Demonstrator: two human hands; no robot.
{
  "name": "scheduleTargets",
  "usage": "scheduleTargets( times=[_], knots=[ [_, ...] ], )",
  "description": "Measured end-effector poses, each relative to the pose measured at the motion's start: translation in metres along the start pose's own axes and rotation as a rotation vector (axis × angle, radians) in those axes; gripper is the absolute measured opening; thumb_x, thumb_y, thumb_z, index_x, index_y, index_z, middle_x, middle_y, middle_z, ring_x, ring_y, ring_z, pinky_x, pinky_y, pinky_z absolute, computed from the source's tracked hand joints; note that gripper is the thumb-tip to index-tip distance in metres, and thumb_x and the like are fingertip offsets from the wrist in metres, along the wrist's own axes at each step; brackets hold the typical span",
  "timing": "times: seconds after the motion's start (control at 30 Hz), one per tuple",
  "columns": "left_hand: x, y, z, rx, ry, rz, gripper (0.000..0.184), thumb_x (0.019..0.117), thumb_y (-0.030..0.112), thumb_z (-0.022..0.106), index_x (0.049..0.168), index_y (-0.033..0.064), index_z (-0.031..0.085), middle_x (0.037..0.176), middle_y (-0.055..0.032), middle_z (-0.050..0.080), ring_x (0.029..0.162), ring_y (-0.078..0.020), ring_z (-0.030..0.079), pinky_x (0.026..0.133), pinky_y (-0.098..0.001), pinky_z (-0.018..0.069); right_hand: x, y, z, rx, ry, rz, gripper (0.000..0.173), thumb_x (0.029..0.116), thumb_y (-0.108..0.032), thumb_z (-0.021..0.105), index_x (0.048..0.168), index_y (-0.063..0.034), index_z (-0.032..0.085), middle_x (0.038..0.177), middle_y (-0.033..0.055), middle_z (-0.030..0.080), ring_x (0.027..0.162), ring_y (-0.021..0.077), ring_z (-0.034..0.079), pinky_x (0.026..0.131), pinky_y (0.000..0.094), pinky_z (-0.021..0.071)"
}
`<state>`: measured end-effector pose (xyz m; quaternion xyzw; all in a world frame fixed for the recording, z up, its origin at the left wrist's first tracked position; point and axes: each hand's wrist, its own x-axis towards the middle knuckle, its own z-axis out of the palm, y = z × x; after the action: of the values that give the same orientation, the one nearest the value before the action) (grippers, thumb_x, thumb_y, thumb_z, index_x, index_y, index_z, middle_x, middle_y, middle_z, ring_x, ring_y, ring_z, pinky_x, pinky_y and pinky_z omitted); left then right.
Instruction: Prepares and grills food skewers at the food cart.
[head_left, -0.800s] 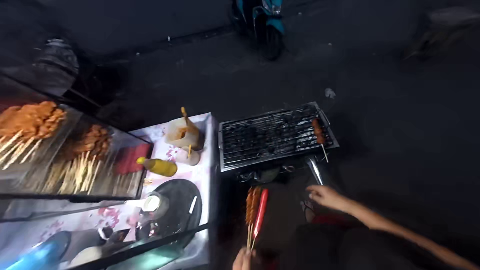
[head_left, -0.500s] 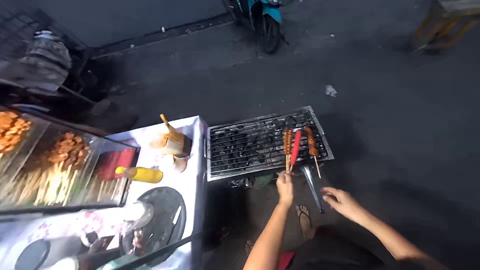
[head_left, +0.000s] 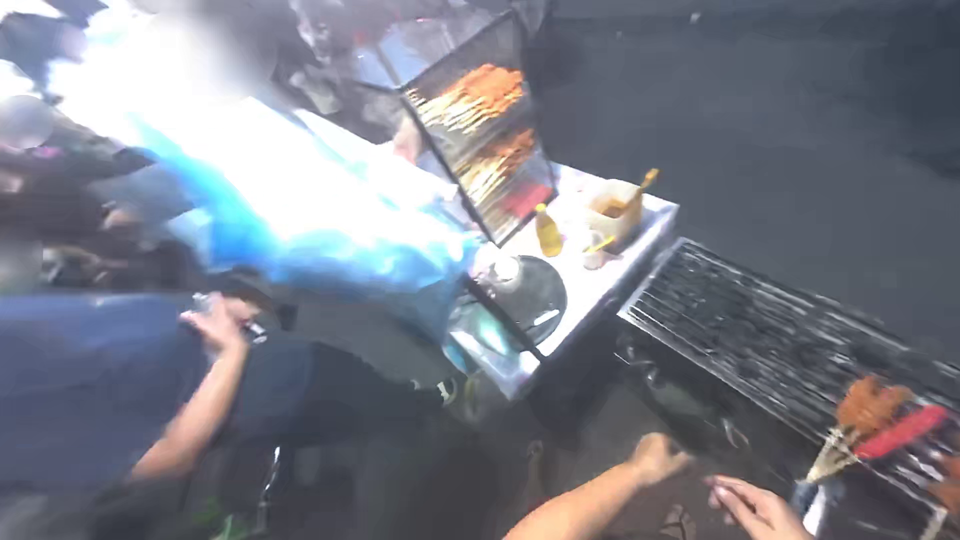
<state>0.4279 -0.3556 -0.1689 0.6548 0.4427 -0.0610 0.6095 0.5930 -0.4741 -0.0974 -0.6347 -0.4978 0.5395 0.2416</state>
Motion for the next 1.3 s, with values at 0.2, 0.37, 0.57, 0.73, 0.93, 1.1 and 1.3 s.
scheduleTargets(
  times=[0.2, 0.37, 0.57, 0.73, 0.93, 1.1, 1.3],
  knots=[
    [-0.137, -0.141, -0.163, -0.209, 0.500, -0.088, 0.031, 0.1000, 0.025, 0.066, 0.110, -0.0043, 0.072, 0.098, -0.0173, 0.075, 0.089, -0.0256, 0.073, 0.090, -0.0467, 0.0580, 0.110, -0.126, 0.110, -0.141, -0.282, -0.236, 0.025, 0.1010, -0.015, 0.059, 0.106, 0.0064, 0.072, 0.086, 0.0162, 0.071, 0.076, 0.0214, 0.067, 0.076, 0.0414, 0.0561],
    [-0.218, -0.209, -0.292, -0.332, 0.872, -0.026, 0.031, 0.0991, 0.024, 0.067, 0.111, -0.0044, 0.070, 0.094, -0.0159, 0.073, 0.086, -0.0248, 0.071, 0.085, -0.0464, 0.0589, 0.196, -0.222, 0.248, -0.204, -0.254, -0.291, 0.030, 0.0977, -0.025, 0.068, 0.106, 0.0046, 0.070, 0.101, 0.0184, 0.071, 0.094, 0.0266, 0.069, 0.089, 0.0451, 0.0567],
    [-0.265, -0.235, -0.416, -0.137, 1.097, 0.141, 0.031, 0.1028, 0.021, 0.057, 0.095, -0.0048, 0.072, 0.102, -0.0168, 0.072, 0.097, -0.0264, 0.069, 0.090, -0.0477, 0.0553, 0.293, -0.359, 0.304, -0.090, 0.009, -0.420, 0.028, 0.1010, -0.017, 0.058, 0.105, 0.0093, 0.067, 0.103, 0.0199, 0.069, 0.093, 0.0240, 0.067, 0.086, 0.0407, 0.0556],
    [-0.253, -0.209, -0.500, -0.119, 1.037, 0.399, 0.040, 0.0947, 0.008, 0.062, 0.133, -0.0036, 0.062, 0.140, -0.0251, 0.056, 0.114, -0.0289, 0.063, 0.089, -0.0390, 0.0556, 0.351, -0.414, 0.285, 0.184, 0.285, -0.366, 0.046, 0.1030, -0.013, 0.053, 0.143, 0.0076, 0.045, 0.119, 0.0191, 0.069, 0.099, 0.0189, 0.070, 0.087, 0.0363, 0.0575],
    [-0.230, -0.194, -0.522, -0.200, 1.144, 0.373, 0.037, 0.0959, 0.008, 0.061, 0.130, -0.0056, 0.063, 0.135, -0.0253, 0.060, 0.113, -0.0280, 0.062, 0.095, -0.0385, 0.0518, 0.437, -0.415, 0.257, 0.314, 0.533, -0.290, 0.041, 0.1081, -0.012, 0.041, 0.148, -0.0013, 0.044, 0.133, 0.0175, 0.063, 0.099, 0.0226, 0.067, 0.079, 0.0387, 0.0557],
    [-0.211, -0.210, -0.556, -0.173, 1.163, 0.266, 0.039, 0.0980, 0.007, 0.058, 0.134, -0.0085, 0.059, 0.136, -0.0271, 0.060, 0.118, -0.0332, 0.061, 0.102, -0.0447, 0.0489, 0.480, -0.408, 0.245, 0.305, 0.552, -0.261, 0.043, 0.1058, -0.009, 0.043, 0.147, 0.0015, 0.046, 0.142, 0.0218, 0.057, 0.126, 0.0290, 0.059, 0.102, 0.0465, 0.0496],
    [-0.177, -0.221, -0.613, -0.168, 1.213, 0.123, 0.029, 0.1000, 0.006, 0.058, 0.118, -0.0167, 0.062, 0.118, -0.0318, 0.065, 0.115, -0.0363, 0.062, 0.104, -0.0468, 0.0460, 0.506, -0.409, 0.239, 0.253, 0.584, -0.224, 0.042, 0.1044, -0.009, 0.041, 0.145, -0.0006, 0.049, 0.140, 0.0198, 0.059, 0.121, 0.0281, 0.062, 0.098, 0.0470, 0.0516]
  ],
)
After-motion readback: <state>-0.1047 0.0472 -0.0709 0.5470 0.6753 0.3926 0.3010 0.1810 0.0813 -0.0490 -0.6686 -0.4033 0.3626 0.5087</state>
